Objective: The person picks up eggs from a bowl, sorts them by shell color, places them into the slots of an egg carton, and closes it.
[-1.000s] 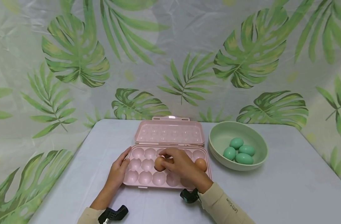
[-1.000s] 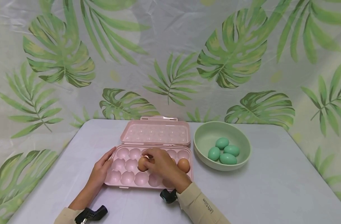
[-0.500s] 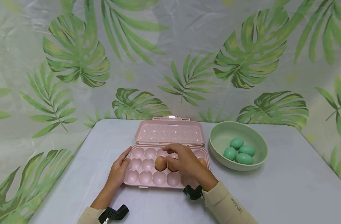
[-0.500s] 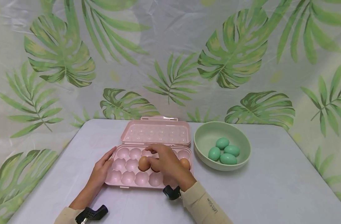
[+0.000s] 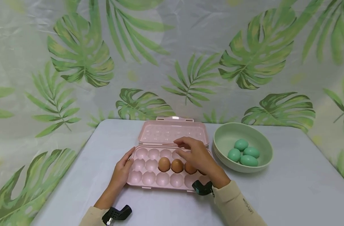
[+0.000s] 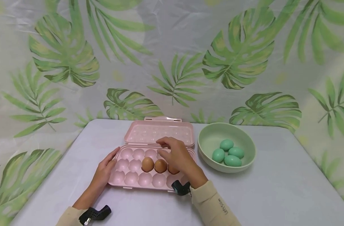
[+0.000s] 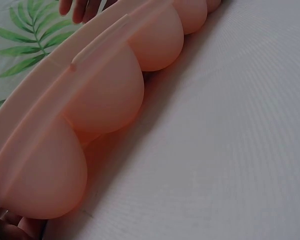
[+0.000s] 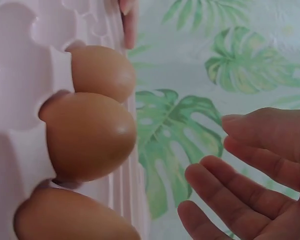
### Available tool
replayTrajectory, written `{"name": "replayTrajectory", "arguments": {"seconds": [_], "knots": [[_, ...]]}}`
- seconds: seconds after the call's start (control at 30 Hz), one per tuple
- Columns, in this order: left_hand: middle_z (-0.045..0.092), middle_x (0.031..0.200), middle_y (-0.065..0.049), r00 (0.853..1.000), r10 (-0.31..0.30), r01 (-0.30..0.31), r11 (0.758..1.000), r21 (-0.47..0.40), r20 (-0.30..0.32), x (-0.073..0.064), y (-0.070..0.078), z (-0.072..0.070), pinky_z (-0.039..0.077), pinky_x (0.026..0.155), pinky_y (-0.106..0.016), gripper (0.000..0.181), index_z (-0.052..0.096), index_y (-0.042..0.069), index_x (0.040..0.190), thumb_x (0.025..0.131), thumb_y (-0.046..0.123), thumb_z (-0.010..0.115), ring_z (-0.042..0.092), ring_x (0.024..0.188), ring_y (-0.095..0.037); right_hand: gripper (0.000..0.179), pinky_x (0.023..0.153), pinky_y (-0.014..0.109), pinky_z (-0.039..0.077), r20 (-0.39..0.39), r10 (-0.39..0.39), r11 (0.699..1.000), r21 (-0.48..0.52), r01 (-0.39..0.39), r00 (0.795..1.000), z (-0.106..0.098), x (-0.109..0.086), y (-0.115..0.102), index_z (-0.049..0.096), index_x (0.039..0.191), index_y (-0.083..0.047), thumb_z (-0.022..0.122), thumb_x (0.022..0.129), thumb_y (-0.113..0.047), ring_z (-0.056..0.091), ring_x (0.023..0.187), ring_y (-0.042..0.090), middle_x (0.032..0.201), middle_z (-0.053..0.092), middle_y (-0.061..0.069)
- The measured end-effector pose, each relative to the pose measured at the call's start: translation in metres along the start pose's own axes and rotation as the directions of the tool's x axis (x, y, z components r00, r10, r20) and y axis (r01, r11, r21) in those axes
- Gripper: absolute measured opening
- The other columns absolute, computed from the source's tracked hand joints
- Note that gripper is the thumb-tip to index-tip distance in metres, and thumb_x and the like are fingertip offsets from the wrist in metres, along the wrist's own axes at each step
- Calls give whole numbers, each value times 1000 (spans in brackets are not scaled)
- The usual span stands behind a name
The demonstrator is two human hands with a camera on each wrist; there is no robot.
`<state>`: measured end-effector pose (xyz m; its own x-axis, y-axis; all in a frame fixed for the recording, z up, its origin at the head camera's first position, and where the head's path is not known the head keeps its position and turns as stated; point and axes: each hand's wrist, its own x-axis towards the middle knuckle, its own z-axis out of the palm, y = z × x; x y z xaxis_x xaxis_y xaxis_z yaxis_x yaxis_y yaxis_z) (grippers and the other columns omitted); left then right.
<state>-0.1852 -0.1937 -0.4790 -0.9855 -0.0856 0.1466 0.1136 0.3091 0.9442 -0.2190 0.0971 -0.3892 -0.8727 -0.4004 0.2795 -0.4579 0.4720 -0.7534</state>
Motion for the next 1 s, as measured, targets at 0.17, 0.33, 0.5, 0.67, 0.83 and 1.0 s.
{"name": "replayTrajectory", "arguments": {"seconds": [0.17, 0.33, 0.5, 0.67, 0.83, 1.0], "knots": [[40, 151, -6, 1000, 9, -9, 1000, -9, 3, 2, 0, 5, 21, 115, -28, 45, 43, 9, 145, 101, 9, 42, 28, 142, -21, 30, 93, 43, 51, -15, -27, 999, 41, 28, 1000, -7, -2, 5, 66, 117, -7, 70, 87, -10, 64, 105, 24, 115, 67, 11], [40, 150, -6, 1000, 0, 0, 1000, 1, 0, 2, 1, 5, 22, 116, -34, 45, 44, 9, 145, 100, 10, 42, 29, 142, -21, 29, 92, 43, 52, -24, -25, 999, 26, 26, 999, -17, -6, 8, 66, 116, -8, 70, 88, -11, 65, 103, 24, 113, 67, 10], [39, 151, -4, 1000, -25, 25, 1000, 3, -2, 1, 1, 2, 19, 117, -40, 45, 43, 11, 146, 101, 11, 41, 27, 143, -21, 28, 92, 39, 52, -9, 4, 1000, -16, -4, 1000, -26, -9, 8, 66, 117, -13, 69, 89, -17, 65, 104, 21, 114, 68, 7], [39, 151, -6, 1000, -17, 17, 1000, -8, 7, 0, 0, 0, 19, 117, -40, 45, 42, 9, 146, 101, 11, 42, 27, 143, -21, 29, 91, 42, 53, -26, 0, 1000, -19, -1, 1000, -33, -12, 12, 66, 117, -10, 70, 89, -14, 65, 103, 22, 113, 68, 4], [38, 152, -9, 999, -31, 31, 999, -20, 13, -2, 7, -1, 19, 117, -36, 45, 41, 6, 146, 101, 9, 42, 26, 143, -22, 29, 90, 42, 53, -32, 5, 999, -32, -6, 999, -44, -16, 17, 66, 118, -12, 69, 89, -16, 65, 104, 23, 114, 68, 3], [39, 151, -7, 1000, -15, 15, 1000, -25, 4, 0, 2, -1, 20, 109, -12, 45, 42, 9, 146, 101, 11, 43, 27, 142, -20, 31, 91, 41, 53, -35, -17, 998, -60, 15, 999, -57, -19, 20, 65, 119, -10, 70, 89, -17, 65, 105, 24, 114, 68, 4]]}}
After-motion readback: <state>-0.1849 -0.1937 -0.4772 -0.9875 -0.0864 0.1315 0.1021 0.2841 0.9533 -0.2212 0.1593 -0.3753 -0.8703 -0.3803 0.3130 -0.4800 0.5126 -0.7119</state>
